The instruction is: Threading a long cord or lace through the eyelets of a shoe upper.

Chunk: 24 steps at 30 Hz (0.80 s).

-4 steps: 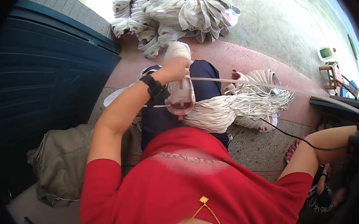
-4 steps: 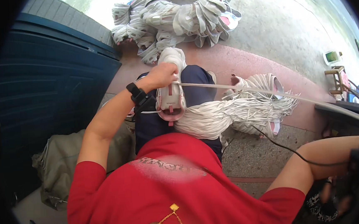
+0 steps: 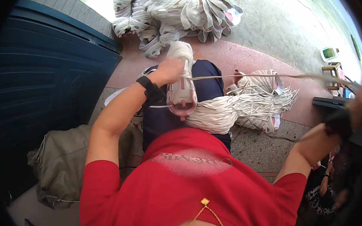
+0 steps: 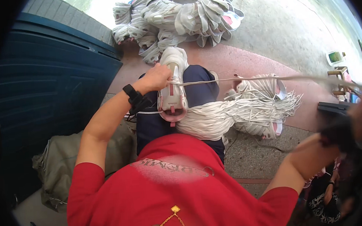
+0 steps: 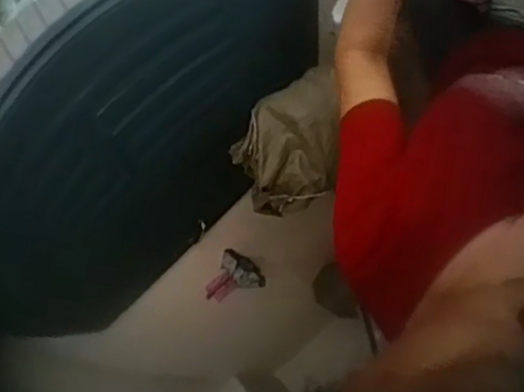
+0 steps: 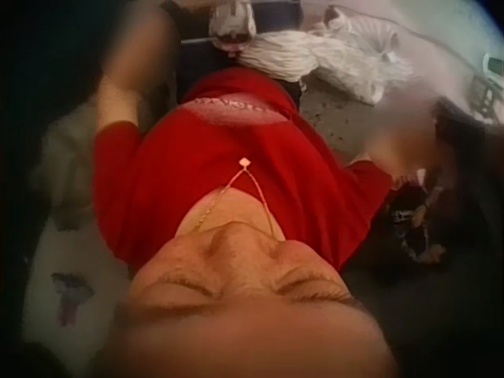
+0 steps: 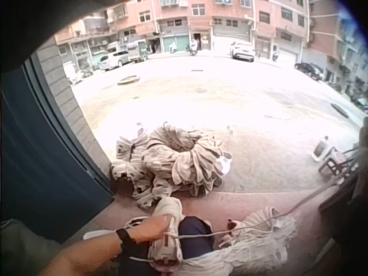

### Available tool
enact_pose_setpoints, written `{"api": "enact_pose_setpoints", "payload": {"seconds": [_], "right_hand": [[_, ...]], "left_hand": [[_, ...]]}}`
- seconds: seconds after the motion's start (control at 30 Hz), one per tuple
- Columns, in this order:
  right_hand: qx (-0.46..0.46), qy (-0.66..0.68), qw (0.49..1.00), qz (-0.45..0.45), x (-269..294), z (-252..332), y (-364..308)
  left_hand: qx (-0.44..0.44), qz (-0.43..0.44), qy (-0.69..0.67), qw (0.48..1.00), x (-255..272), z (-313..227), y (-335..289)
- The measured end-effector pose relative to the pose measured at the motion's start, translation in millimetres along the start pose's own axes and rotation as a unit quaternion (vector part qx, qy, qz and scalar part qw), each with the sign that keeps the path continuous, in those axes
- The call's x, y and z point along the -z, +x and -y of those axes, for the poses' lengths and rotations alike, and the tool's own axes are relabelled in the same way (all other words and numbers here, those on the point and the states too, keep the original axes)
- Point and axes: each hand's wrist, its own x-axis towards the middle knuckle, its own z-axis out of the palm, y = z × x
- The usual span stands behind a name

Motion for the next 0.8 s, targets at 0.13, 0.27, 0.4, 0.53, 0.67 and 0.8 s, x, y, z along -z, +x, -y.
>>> {"api": "enact_pose_setpoints", "payload": {"seconds": [0.13, 0.27, 0.4, 0.53, 0.67, 0.8], "right_hand": [[-0.258, -0.043, 0.952, 0.158, -113, -150, -80], [-0.279, -0.229, 0.87, 0.336, -226, -258, -199], [-0.252, -0.347, 0.864, 0.264, -267, -265, -218], [-0.227, -0.404, 0.852, 0.245, -279, -279, -226], [-0.17, -0.46, 0.817, 0.303, -286, -295, -236], [-0.118, -0.44, 0.797, 0.397, -284, -288, -219]], "left_hand": [[-0.034, -0.045, -0.018, 0.998, -13, 17, -7], [-0.027, 0.002, -0.071, 0.997, -1, 18, -5], [-0.003, 0.019, -0.167, 0.986, -11, 37, -5], [-0.016, 0.06, -0.23, 0.971, 1, 49, -2], [0.029, 0.041, -0.441, 0.896, 0, 60, -5], [0.113, 0.04, -0.599, 0.792, 13, 61, -15]]}}
